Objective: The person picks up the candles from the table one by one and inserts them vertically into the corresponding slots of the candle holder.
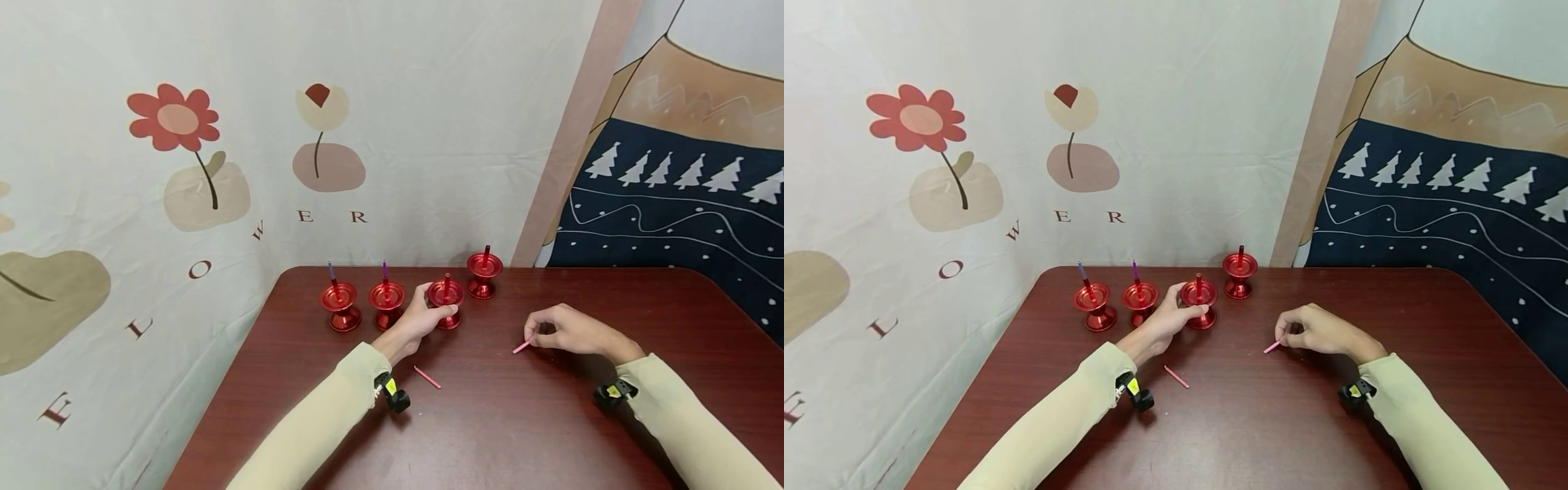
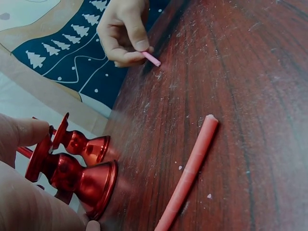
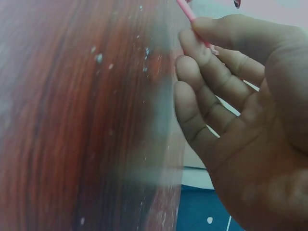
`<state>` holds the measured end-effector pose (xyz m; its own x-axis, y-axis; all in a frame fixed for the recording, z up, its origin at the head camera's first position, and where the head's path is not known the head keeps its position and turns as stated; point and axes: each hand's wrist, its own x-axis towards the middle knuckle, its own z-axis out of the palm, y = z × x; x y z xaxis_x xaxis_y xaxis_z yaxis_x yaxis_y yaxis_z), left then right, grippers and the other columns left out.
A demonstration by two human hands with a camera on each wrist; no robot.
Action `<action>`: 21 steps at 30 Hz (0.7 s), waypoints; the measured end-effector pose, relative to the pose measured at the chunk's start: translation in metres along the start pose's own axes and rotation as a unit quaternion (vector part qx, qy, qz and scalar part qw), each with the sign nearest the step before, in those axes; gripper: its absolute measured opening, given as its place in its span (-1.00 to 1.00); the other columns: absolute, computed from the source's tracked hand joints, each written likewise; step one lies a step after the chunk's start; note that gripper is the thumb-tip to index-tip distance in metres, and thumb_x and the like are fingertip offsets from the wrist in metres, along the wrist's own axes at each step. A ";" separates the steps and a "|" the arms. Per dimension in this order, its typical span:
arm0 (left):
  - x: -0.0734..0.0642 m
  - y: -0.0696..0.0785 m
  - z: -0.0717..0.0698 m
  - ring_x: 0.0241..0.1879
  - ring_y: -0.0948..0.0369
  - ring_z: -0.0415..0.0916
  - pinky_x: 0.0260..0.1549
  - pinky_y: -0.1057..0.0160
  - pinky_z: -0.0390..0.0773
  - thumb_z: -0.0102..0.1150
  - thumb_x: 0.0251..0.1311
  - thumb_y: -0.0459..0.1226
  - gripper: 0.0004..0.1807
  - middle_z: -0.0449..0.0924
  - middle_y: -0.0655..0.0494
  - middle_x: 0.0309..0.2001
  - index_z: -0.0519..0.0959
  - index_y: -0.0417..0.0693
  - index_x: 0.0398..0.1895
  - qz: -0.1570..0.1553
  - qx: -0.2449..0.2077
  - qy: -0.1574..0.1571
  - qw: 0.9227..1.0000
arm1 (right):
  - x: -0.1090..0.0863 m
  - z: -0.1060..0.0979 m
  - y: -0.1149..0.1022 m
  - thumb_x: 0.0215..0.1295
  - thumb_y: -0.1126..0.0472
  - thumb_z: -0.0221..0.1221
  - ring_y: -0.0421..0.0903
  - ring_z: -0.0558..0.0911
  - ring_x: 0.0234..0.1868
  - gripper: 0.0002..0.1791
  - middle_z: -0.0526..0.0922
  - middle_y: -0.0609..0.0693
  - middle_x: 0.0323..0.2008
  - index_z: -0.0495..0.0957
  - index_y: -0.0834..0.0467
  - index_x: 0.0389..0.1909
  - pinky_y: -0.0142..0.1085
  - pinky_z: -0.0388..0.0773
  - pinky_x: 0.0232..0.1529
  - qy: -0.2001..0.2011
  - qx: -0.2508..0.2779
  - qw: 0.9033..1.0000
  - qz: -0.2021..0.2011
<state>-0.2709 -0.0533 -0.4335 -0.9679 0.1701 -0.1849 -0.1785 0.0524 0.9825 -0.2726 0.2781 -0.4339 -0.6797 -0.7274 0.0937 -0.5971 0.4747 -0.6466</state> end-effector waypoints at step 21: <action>-0.004 -0.003 -0.003 0.57 -0.14 0.26 0.59 -0.25 0.12 0.44 0.42 -0.27 -0.19 0.35 -0.23 0.54 0.22 -0.16 0.60 -0.005 0.009 -0.002 1.000 | 0.025 0.024 -0.005 0.28 0.50 0.39 -0.30 0.58 -0.35 -0.72 0.69 -0.29 -0.38 0.75 0.01 -0.30 -0.36 0.59 -0.33 0.029 -0.015 0.999 -0.040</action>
<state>-0.2669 -0.0569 -0.4355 -0.9653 0.1739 -0.1949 -0.1849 0.0723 0.9801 -0.2765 0.2458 -0.4468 -0.6518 -0.7344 0.1892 -0.6627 0.4303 -0.6130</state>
